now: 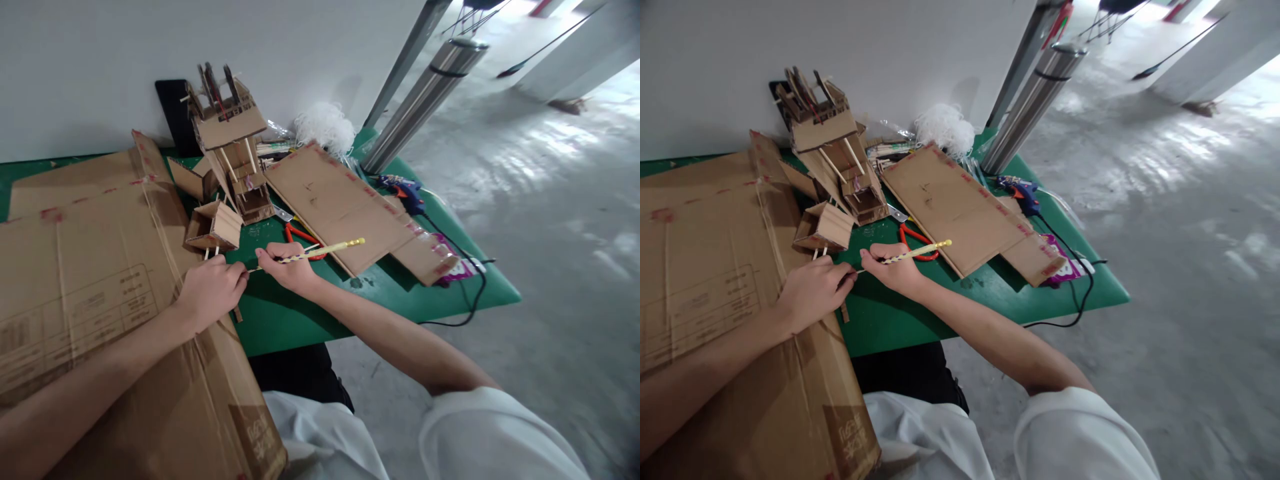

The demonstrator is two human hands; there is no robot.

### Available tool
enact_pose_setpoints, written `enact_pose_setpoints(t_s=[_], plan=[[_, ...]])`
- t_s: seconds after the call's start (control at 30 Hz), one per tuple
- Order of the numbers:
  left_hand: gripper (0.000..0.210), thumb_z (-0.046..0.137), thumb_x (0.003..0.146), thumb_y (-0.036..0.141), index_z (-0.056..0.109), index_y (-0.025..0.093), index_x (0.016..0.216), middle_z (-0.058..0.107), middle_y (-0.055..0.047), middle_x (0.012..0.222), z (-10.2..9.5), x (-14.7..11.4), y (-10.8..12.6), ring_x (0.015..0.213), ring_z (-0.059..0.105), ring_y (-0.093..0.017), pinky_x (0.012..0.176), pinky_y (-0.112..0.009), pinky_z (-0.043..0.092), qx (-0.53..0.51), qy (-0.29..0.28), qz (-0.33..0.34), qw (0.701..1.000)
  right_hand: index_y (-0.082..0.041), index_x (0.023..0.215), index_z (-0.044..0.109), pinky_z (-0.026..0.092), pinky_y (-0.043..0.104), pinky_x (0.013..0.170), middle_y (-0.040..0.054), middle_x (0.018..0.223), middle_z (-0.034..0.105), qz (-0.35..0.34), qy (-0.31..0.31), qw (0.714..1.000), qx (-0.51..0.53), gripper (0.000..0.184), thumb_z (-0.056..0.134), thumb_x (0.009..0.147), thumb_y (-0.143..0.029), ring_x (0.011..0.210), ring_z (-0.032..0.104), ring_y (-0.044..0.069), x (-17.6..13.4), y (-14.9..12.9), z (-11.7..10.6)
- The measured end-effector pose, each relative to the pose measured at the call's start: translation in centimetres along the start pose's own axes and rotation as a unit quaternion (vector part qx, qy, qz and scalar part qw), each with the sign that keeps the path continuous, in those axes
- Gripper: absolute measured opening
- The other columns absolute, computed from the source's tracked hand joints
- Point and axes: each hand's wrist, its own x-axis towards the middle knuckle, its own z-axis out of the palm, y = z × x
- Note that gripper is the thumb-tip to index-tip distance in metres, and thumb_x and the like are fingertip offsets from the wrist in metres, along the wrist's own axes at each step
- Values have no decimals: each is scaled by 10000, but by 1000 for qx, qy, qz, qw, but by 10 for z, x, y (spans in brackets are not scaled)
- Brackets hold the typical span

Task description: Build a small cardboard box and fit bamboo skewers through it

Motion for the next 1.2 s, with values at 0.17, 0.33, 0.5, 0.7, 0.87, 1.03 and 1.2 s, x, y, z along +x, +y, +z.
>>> enact_pose_setpoints(t_s=[0.17, 0.33, 0.5, 0.7, 0.87, 1.03, 1.2], plan=[[393, 395, 1037, 355, 753, 196, 1015, 709, -110, 859, -1, 0, 0, 899, 708, -280, 579, -315, 446, 0, 0, -4, 1000, -216, 529, 305, 234, 268, 501, -56, 490, 336, -3, -1, 1000, -1, 501, 544, 936, -387, 509, 291, 75, 0, 1, 0], [387, 399, 1038, 347, 754, 195, 1016, 715, -108, 865, -1, 2, 0, 926, 709, -279, 576, -311, 437, -1, -4, -1, 1000, -216, 527, 298, 229, 268, 497, -59, 487, 334, -10, -1, 1000, 5, 506, 548, 937, -375, 504, 284, 73, 0, 2, 1], [402, 390, 1042, 356, 756, 197, 998, 711, -104, 849, -1, 1, 0, 918, 710, -276, 569, -313, 424, 3, 1, -2, 1000, -213, 527, 311, 235, 265, 497, -58, 485, 347, -10, 4, 1000, 0, 495, 552, 932, -362, 504, 297, 71, 0, 1, 0], [406, 385, 1040, 358, 759, 202, 1013, 715, -108, 870, -1, 0, 0, 903, 710, -275, 585, -315, 449, 3, -4, -4, 1000, -213, 524, 309, 242, 263, 497, -57, 485, 345, -5, 7, 1000, 8, 493, 551, 927, -362, 504, 297, 72, 0, 1, 0], [407, 387, 1043, 355, 763, 202, 1026, 724, -105, 869, 0, 1, 0, 918, 707, -267, 592, -304, 462, 2, 0, -1, 1000, -215, 526, 308, 244, 268, 502, -58, 493, 337, -13, 5, 1000, 15, 489, 558, 925, -346, 506, 295, 73, 0, 1, 1], [394, 404, 1040, 331, 769, 183, 1012, 738, -109, 853, 1, 1, 0, 934, 703, -276, 606, -317, 473, -1, 5, 11, 1000, -218, 530, 299, 245, 271, 505, -58, 494, 332, -10, -4, 1000, 6, 498, 549, 935, -364, 510, 294, 76, -1, 1, 0], [379, 418, 1034, 320, 770, 181, 1005, 743, -113, 857, 0, 1, 0, 939, 699, -284, 605, -324, 474, -8, 5, 9, 1000, -218, 533, 297, 247, 269, 506, -55, 496, 335, 3, 1, 1000, -1, 502, 541, 935, -395, 519, 296, 79, 0, 1, 1]])
